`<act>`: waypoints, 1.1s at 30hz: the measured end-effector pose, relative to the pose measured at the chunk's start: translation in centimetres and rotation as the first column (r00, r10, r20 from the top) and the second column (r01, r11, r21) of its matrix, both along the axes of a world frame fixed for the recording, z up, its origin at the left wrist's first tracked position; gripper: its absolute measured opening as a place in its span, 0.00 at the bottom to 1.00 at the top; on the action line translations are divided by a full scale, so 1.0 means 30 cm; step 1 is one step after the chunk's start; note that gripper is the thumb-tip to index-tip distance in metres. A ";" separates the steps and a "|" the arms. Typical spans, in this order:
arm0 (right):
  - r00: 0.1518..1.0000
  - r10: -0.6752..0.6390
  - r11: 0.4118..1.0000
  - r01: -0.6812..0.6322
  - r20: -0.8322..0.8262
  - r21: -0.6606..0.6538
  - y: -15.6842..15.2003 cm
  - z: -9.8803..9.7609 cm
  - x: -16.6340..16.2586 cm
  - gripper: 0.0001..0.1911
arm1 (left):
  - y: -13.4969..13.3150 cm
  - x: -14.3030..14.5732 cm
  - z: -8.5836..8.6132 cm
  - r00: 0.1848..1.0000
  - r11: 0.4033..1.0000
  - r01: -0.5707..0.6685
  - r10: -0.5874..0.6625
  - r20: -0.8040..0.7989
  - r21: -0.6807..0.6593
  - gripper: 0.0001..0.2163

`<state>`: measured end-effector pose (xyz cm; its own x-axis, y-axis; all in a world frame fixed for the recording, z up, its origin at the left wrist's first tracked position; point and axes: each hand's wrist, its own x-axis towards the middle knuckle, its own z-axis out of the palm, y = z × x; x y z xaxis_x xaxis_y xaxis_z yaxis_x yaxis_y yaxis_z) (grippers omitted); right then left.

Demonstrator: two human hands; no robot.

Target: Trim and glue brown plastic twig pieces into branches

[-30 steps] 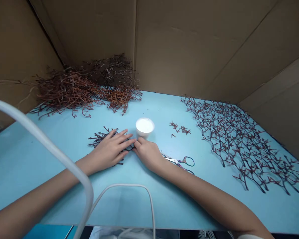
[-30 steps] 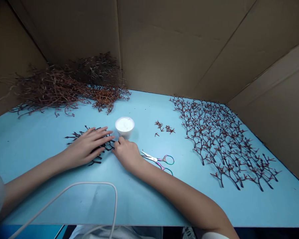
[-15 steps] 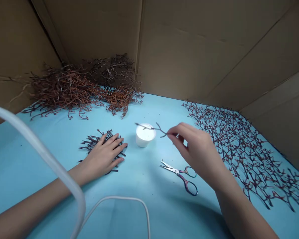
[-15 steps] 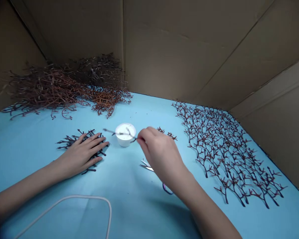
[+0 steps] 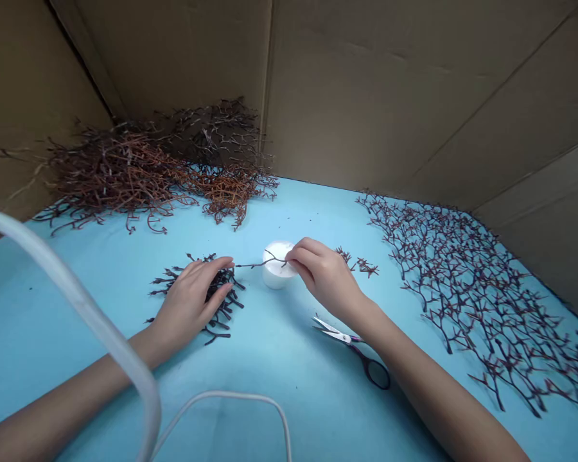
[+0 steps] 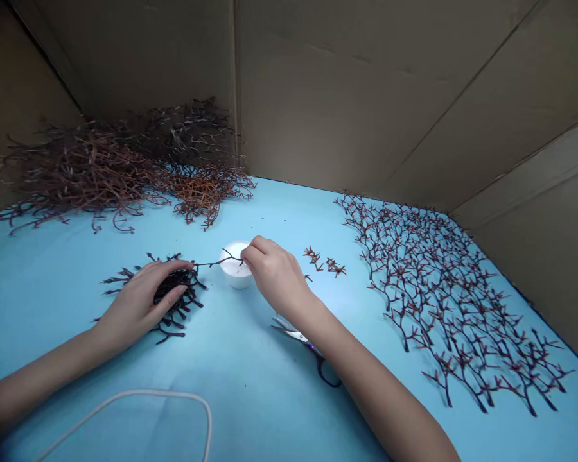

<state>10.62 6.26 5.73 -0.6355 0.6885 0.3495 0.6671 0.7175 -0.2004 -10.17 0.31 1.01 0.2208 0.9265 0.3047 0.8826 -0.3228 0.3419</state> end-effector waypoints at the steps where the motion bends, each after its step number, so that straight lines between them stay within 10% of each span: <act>1: 1.000 0.018 1.000 -0.018 0.004 0.013 0.001 -0.005 -0.001 0.11 | 0.005 0.003 0.001 0.999 0.999 -0.013 0.012 0.041 0.032 0.17; 19: 0.994 0.103 0.984 -0.106 0.033 0.140 0.005 -0.027 -0.012 0.12 | 0.012 0.037 0.010 0.940 0.990 -0.077 0.032 0.339 0.120 0.09; 33: 0.981 0.093 0.981 -0.061 -0.173 0.183 -0.001 0.013 0.029 0.09 | 0.020 0.092 0.104 0.749 0.981 -0.094 0.182 0.636 -0.171 0.07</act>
<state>11.50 6.24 6.11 -0.6003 0.5573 0.5737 0.5727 0.8002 -0.1780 -7.40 0.93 4.15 -0.1209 0.9699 0.2113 0.4675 -0.1321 0.8741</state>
